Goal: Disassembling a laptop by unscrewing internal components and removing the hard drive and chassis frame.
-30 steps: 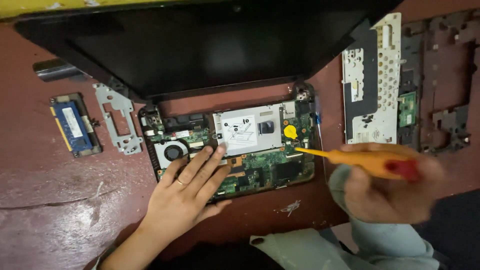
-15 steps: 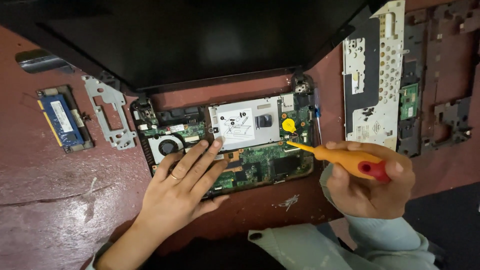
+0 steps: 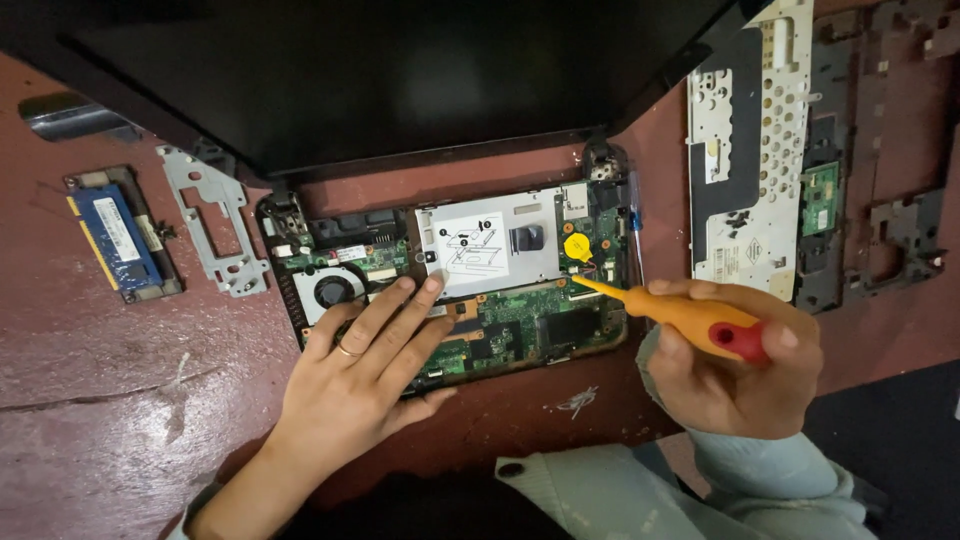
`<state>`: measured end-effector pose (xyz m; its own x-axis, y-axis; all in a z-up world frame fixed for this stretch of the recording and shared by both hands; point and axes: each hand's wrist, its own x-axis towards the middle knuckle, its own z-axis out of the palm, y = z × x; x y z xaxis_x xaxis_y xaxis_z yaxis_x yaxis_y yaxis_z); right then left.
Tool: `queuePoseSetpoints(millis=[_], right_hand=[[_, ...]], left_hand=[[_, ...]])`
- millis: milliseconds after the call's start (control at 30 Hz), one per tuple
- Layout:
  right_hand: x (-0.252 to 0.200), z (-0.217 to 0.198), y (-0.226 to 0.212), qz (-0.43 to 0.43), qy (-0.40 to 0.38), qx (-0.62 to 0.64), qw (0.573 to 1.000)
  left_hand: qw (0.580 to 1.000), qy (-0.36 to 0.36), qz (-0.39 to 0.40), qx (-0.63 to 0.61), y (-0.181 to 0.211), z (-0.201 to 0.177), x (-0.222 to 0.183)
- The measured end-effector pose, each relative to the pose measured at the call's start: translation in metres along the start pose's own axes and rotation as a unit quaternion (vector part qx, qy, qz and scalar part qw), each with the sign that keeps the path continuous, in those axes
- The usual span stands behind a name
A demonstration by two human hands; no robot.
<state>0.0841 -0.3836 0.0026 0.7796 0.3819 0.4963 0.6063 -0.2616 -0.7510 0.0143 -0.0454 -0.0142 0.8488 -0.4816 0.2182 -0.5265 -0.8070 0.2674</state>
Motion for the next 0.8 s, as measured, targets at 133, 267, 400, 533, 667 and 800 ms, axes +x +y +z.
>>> queuePoseSetpoints(millis=[133, 267, 400, 533, 667, 800], right_hand=[[0.013, -0.002, -0.009, 0.026, -0.033, -0.03, 0.999], [0.025, 0.007, -0.008, -0.099, -0.064, -0.007, 0.993], [0.045, 0.002, -0.027, -0.142, -0.127, -0.097, 0.977], [0.057, -0.006, -0.038, -0.102, -0.201, -0.123, 0.967], [0.055, -0.001, -0.03, -0.081, -0.173, -0.073, 0.979], [0.05, 0.006, -0.017, -0.115, -0.143, -0.02, 0.983]], left_hand=[[1.0, -0.005, -0.001, 0.005, 0.0, 0.0, 0.0], [1.0, 0.0, 0.001, 0.006, 0.0, -0.001, 0.0], [1.0, 0.002, -0.003, 0.003, 0.0, -0.001, 0.001], [1.0, 0.004, -0.001, 0.008, 0.0, 0.0, -0.001], [1.0, 0.018, -0.002, -0.003, 0.001, 0.0, 0.0], [0.999, 0.026, -0.012, -0.032, 0.002, -0.003, 0.0]])
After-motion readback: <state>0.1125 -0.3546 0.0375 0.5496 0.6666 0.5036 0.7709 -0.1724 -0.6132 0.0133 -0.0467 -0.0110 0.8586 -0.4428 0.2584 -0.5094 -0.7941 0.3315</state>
